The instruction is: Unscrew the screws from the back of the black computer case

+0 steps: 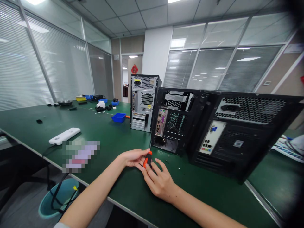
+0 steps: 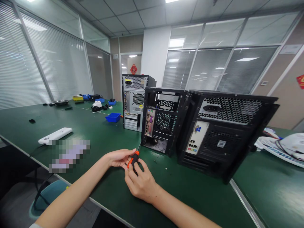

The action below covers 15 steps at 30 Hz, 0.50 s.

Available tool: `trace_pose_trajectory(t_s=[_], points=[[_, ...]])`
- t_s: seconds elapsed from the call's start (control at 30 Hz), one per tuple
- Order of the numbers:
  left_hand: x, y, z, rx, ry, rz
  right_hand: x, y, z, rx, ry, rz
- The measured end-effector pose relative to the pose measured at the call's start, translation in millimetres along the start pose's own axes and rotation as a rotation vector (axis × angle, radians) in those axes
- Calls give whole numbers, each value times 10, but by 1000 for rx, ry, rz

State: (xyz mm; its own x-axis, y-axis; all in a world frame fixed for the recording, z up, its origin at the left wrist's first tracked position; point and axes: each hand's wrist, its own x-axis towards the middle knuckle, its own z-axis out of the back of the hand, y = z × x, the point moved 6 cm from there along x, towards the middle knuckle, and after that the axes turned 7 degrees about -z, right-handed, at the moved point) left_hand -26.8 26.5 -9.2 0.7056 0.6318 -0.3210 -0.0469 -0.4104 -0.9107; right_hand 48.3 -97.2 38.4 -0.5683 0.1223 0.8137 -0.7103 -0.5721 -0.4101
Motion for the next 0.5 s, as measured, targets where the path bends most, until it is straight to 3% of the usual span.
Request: trace_pose_trajectory(t_s=[0.5], points=[[25,47,-52,-1,62,28,-46,-24,-64,6,34,-36]])
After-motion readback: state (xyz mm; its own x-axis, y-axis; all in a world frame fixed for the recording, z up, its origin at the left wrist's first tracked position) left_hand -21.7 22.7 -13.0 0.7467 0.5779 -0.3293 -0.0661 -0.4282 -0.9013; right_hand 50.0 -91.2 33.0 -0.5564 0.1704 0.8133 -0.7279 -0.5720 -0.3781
